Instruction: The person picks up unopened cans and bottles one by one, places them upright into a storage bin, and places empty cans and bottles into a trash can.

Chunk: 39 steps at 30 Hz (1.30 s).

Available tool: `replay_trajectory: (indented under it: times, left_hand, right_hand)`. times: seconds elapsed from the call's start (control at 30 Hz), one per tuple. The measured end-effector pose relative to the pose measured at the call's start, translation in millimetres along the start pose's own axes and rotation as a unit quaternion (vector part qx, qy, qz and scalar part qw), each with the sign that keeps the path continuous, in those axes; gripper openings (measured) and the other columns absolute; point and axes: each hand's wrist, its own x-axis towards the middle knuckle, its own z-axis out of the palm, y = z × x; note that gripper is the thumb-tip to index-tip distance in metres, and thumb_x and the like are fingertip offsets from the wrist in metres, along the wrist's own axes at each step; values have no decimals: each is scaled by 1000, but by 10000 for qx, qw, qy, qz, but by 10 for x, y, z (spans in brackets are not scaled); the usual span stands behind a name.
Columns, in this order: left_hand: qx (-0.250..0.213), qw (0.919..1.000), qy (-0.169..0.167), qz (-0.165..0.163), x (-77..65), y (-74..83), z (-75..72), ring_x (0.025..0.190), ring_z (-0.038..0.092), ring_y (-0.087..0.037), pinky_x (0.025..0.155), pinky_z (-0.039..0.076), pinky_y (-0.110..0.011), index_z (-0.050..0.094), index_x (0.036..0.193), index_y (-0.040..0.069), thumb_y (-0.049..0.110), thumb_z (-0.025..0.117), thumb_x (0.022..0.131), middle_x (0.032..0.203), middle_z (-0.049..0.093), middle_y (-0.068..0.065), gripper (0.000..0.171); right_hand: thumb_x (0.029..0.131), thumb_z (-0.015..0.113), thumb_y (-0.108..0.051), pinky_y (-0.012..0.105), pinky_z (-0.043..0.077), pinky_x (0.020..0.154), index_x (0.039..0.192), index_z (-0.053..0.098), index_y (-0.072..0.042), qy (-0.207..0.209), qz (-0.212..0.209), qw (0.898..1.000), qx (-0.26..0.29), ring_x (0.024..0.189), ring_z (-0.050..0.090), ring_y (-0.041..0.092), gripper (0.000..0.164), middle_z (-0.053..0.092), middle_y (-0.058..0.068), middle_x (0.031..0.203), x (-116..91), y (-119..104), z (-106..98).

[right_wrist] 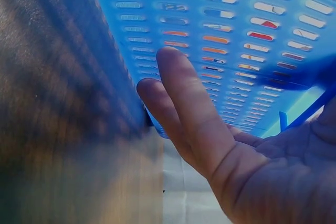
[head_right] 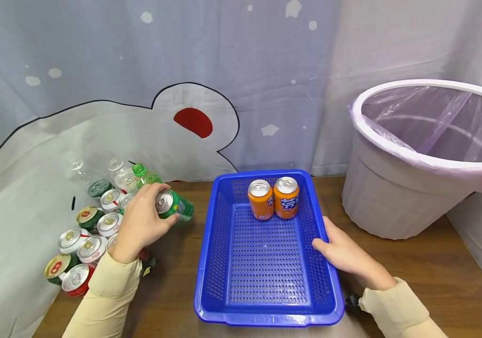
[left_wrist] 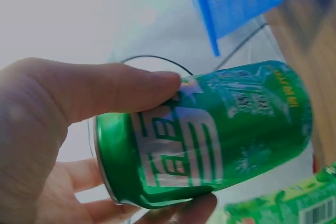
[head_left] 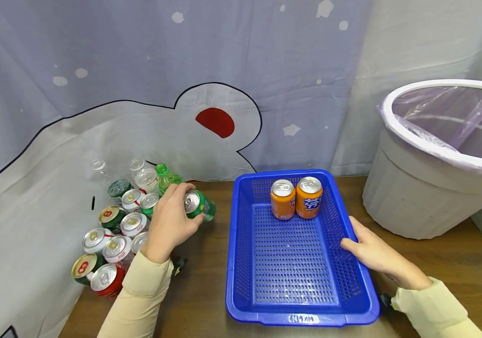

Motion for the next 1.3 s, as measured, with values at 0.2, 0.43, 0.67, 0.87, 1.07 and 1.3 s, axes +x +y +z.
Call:
replay_trajectory:
  times: [0.2, 0.43, 0.67, 0.87, 1.07, 1.3]
  left_hand:
    - [-261, 9976, 524, 380, 68, 204, -19, 101, 67, -31, 88, 56, -51, 66, 126, 13, 23, 92, 67, 117, 65, -10, 65]
    - [-585, 9908, 953, 757, 181, 427, -6, 102, 68, -28, 87, 58, -49, 66, 125, 12, 19, 90, 68, 117, 65, -8, 62]
    - [-816, 9883, 845, 976, 289, 631, 52, 100, 68, -25, 85, 59, -46, 65, 127, 12, 17, 90, 69, 116, 64, -7, 63]
    - [-795, 9881, 571, 1185, 346, 721, 168, 100, 69, -23, 85, 60, -43, 64, 129, 11, 18, 91, 70, 117, 64, -8, 65]
    - [-710, 9870, 272, 1415, 378, 746, 317, 101, 69, -23, 85, 61, -42, 63, 130, 10, 18, 92, 71, 118, 63, -8, 66]
    - [-697, 9868, -84, 1459, 407, 721, 505, 97, 68, -21, 85, 60, -40, 64, 129, 13, 20, 90, 72, 118, 63, -6, 63]
  right_hand:
    - [99, 48, -2, 38, 64, 72, 151, 24, 12, -17, 40, 10000, 57, 93, 72, 28, 59, 55, 37, 131, -3, -7, 0]
    - [99, 48, -2, 40, 64, 72, 152, 22, 12, -60, 118, 9998, 136, 94, 72, 29, 61, 54, 39, 133, -10, -12, 4]
    - [100, 48, -2, 39, 64, 72, 153, 21, 11, -50, 158, 9997, 168, 94, 72, 29, 61, 54, 39, 133, -12, -17, 7]
    - [99, 48, -2, 38, 64, 72, 153, 22, 11, -37, 121, 9999, 114, 95, 72, 29, 61, 54, 38, 133, -3, -12, 14]
    - [99, 48, -2, 38, 63, 73, 152, 23, 11, -28, 86, 9999, 129, 97, 71, 29, 60, 53, 38, 134, 6, -11, 16]
    - [99, 49, -2, 38, 63, 73, 151, 23, 12, -15, 44, 10000, 79, 96, 71, 29, 60, 53, 38, 134, 1, -12, 4]
